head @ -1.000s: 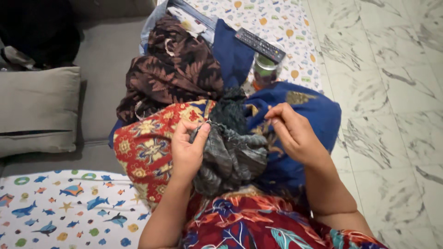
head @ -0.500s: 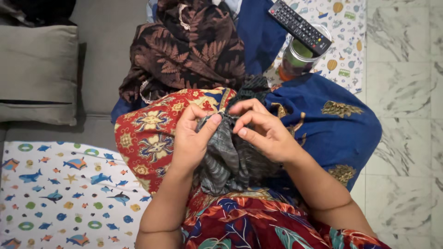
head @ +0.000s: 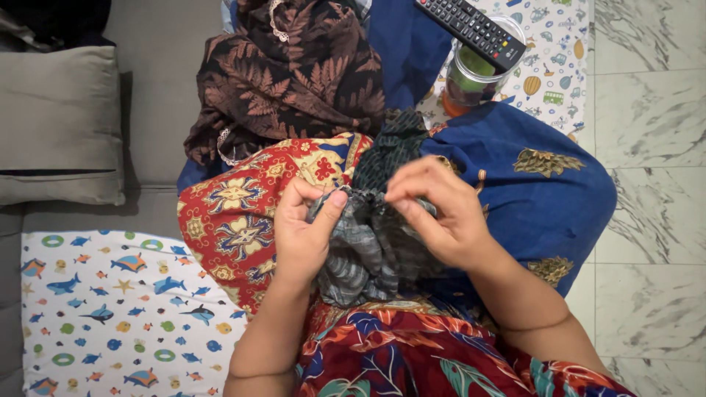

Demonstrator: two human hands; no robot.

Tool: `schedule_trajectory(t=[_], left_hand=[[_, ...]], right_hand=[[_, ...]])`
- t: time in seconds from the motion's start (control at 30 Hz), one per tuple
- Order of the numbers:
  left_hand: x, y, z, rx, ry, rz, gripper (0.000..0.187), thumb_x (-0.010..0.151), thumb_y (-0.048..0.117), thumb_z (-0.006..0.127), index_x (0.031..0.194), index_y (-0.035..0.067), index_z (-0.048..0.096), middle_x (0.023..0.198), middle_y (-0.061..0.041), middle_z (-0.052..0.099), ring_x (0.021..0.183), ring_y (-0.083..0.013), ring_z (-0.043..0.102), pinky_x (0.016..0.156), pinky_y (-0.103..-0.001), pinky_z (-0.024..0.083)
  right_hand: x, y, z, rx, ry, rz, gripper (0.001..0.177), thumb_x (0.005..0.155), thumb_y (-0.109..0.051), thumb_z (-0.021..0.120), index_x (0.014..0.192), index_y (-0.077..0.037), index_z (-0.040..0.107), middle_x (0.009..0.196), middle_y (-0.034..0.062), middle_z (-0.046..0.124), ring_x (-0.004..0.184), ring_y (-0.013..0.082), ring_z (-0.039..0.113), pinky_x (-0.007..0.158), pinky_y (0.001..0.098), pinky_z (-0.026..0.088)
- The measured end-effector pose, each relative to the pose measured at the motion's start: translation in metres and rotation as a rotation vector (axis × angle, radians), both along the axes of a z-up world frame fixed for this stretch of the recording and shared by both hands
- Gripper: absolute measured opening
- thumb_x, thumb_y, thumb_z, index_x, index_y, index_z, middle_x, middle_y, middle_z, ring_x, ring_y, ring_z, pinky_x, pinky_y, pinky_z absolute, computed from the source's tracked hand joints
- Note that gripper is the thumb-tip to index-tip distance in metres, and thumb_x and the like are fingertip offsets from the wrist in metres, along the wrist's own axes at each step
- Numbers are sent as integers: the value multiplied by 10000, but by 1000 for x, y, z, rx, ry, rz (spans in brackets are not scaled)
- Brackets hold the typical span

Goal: The person sits on a bed with a gray plaid garment in their lap and hand-sews at its waistband area, repeatedly working the fabric with both hands and pulling thread through, mending the clothing.

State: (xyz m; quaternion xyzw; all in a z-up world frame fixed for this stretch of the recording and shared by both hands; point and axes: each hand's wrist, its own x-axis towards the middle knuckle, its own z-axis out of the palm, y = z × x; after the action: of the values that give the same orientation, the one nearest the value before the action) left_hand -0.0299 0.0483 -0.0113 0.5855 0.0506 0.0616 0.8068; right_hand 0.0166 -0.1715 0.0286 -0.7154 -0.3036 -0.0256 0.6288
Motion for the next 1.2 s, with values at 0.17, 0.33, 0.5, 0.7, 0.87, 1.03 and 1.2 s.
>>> schedule_trajectory(t=[0.17, 0.33, 0.5, 0.7, 0.87, 1.03, 1.2], left_hand=[[-2, -3, 5, 3, -10, 7, 195, 1004, -14, 680, 1000, 68, 502, 919, -1, 661, 811, -18, 585, 723, -183, 462], [0, -6, 11, 4, -22, -16, 187, 1007, -16, 680, 1000, 59, 509, 930, -9, 667, 827, -26, 601, 733, -189, 477], [0, -7, 16, 3, -11, -25, 191, 1005, -21, 682, 999, 58, 508, 944, -36, 690, 838, -41, 627, 739, -200, 502], [0, -9, 19, 15, -21, -32, 198, 995, -19, 685, 1011, 57, 503, 960, -43, 690, 852, -42, 629, 752, -201, 507], [-2, -14, 28, 354, -117, 53, 206, 963, -12, 743, 995, 41, 547, 1000, -70, 715, 879, -67, 656, 785, -217, 537], [-5, -20, 44, 734, -307, 144, 240, 905, -11, 812, 972, 27, 585, 1006, -118, 758, 887, -136, 740, 790, -251, 590], [-4, -23, 52, 752, -349, 147, 243, 908, -20, 816, 1006, 29, 599, 1005, -122, 762, 884, -168, 763, 782, -271, 608]], right_hand=[[-9, 8, 2, -65, 48, -20, 156, 936, 18, 703, 1081, -34, 726, 953, 41, 645, 786, 98, 622, 674, 234, 484], [-10, 13, -5, -70, 100, -59, 150, 922, 10, 714, 1066, -26, 738, 867, 34, 601, 686, 79, 580, 597, 226, 445], [-9, 12, -5, -66, 63, -63, 159, 930, 5, 711, 1084, -24, 735, 862, 26, 598, 694, 81, 565, 596, 230, 431], [-9, 11, -5, -50, 75, -63, 155, 934, 4, 703, 1084, -25, 734, 863, 36, 592, 704, 94, 565, 605, 239, 429], [-11, 13, -5, -92, -12, -116, 179, 935, 16, 708, 1110, -18, 720, 866, 54, 595, 695, 119, 581, 605, 250, 448], [-12, 19, -5, -118, -118, -184, 182, 931, 34, 719, 1107, -8, 700, 888, 79, 603, 700, 153, 600, 611, 266, 468], [-12, 18, -6, -82, -101, -192, 173, 937, 36, 720, 1103, -4, 688, 921, 92, 614, 723, 162, 605, 622, 265, 478]])
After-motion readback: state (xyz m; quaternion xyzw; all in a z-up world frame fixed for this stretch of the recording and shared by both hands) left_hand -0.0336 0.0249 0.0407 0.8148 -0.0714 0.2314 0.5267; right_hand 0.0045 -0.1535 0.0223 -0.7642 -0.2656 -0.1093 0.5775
